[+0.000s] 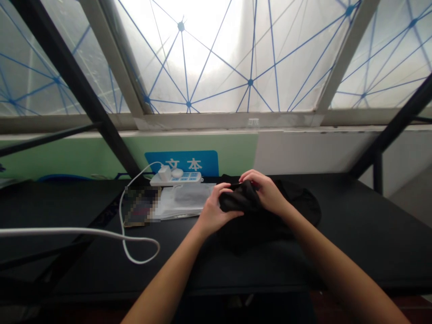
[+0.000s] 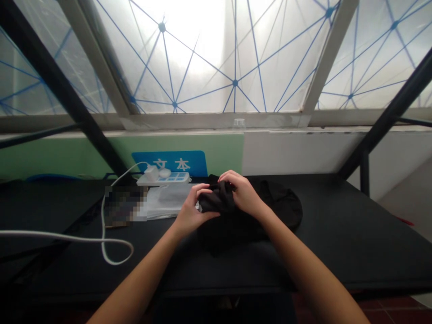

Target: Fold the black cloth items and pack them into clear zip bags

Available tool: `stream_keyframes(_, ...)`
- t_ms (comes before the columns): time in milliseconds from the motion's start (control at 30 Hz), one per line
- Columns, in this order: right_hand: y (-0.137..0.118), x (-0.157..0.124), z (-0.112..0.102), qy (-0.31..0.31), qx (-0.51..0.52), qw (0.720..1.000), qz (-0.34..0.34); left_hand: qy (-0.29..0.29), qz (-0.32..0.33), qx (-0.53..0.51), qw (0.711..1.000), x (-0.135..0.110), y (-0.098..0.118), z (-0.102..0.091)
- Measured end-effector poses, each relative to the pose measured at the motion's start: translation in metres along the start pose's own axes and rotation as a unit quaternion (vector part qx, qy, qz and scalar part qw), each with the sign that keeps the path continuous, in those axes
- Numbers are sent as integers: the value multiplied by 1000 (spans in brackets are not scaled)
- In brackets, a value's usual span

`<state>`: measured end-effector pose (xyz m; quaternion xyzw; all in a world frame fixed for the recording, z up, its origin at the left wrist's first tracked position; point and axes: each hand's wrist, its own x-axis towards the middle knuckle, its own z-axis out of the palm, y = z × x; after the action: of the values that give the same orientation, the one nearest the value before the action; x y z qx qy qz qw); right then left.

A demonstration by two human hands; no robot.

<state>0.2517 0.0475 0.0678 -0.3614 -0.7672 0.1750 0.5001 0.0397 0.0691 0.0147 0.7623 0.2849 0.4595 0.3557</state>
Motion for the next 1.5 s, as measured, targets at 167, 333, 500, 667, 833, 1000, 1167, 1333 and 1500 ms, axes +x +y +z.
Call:
stream_keyframes(167,-8,21,-7,65,29,996,58,60,-87,-105,989,10,-14,14)
stream_keyframes(333,20,40,-12,170,184,963,104,-6,-144,-156,977,30,-21,28)
stream_keyframes(500,50,48,-45,201,263,932,146,47,-103,-78,990,68,2,27)
stream_keyframes(667,75,10,-108,213,149,941,217,69,21,111,991,79,35,26)
stream_keyframes(833,84,-73,-157,194,45,931,305,-215,171,416,867,18,40,60)
stream_keyframes(1000,68,-137,-175,185,-70,928,316,-248,171,466,832,-23,27,73)
stream_keyframes(1167,36,-151,-140,22,-194,954,228,-223,146,470,841,-16,19,62)
stream_keyframes(1333,33,-149,-114,-123,-392,894,179,-188,169,476,842,-6,22,49)
stream_keyframes(1500,47,-152,-125,-111,-440,873,176,-165,256,425,852,-16,32,32)
